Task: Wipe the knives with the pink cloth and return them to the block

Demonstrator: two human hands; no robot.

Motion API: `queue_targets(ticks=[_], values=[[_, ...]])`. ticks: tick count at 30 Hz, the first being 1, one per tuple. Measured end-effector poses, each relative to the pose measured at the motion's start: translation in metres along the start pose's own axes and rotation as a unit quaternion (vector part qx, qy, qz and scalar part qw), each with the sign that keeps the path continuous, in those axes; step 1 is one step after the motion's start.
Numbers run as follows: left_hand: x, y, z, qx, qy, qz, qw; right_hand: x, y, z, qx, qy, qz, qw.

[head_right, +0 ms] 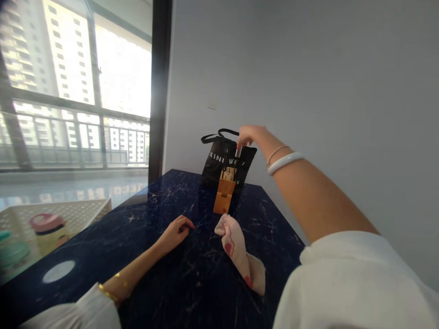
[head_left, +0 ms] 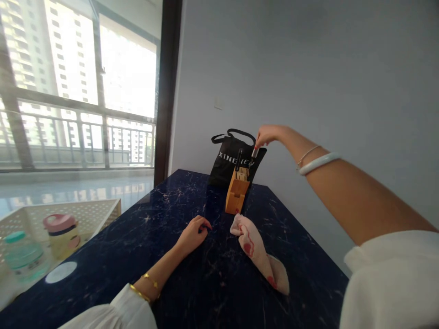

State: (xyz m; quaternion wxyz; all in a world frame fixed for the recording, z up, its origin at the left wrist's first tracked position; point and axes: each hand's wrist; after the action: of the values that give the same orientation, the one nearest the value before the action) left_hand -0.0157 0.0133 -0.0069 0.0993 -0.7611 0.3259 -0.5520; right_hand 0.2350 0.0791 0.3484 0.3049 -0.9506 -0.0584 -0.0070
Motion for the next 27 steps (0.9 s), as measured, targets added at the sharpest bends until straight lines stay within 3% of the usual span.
queue_targets(ticks=[1,3,5,7,9,10,13,15,18,23,25,27], values=[[0.001,0.0,-0.001,-0.006,0.003,0.0,1.0,0.001,0.001,-0.021,-0.046,0.043,-0.006,0.998],[0.005,0.0,-0.003,-0.017,0.015,-0.007,1.0,-0.008,0.019,-0.058,-0.041,0.081,-0.026,0.995],[0.015,-0.001,-0.006,-0.035,0.043,-0.017,0.998,-0.029,0.059,-0.078,0.051,0.073,-0.041,0.995],[0.033,-0.001,-0.007,-0.059,0.095,-0.026,0.993,-0.058,0.115,-0.075,0.153,0.048,-0.055,0.986],[0.057,0.0,-0.005,-0.066,0.19,-0.054,0.978,-0.086,0.176,-0.049,0.221,0.018,-0.057,0.973],[0.071,0.001,-0.002,-0.074,0.253,-0.087,0.961,-0.098,0.205,-0.03,0.224,-0.001,-0.06,0.973],[0.11,0.009,0.015,-0.128,0.469,-0.14,0.862,-0.122,0.271,0.037,0.174,-0.018,-0.041,0.984],[0.125,0.015,0.028,-0.141,0.57,-0.179,0.789,-0.131,0.298,0.076,0.111,-0.026,-0.047,0.992],[0.124,0.02,0.041,-0.073,0.639,-0.257,0.721,-0.14,0.318,0.112,0.056,-0.03,-0.049,0.997],[0.084,0.011,0.028,0.151,0.624,-0.312,0.7,-0.124,0.338,0.131,0.031,0.07,-0.043,0.996],[0.07,0.007,0.016,0.167,0.603,-0.318,0.713,-0.109,0.345,0.138,0.01,0.131,-0.026,0.991],[0.06,0.005,0.006,0.16,0.566,-0.306,0.749,-0.093,0.349,0.145,-0.011,0.175,-0.021,0.984]])
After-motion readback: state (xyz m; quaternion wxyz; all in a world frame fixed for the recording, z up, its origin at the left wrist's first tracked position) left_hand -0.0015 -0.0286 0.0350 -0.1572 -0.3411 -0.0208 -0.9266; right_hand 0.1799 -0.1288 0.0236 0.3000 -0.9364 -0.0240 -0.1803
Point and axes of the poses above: each hand's wrist, its own y-axis away from the middle knuckle, its own z-axis out of the palm, x = y × z, and after that the axes turned 13 degrees about y, right-handed
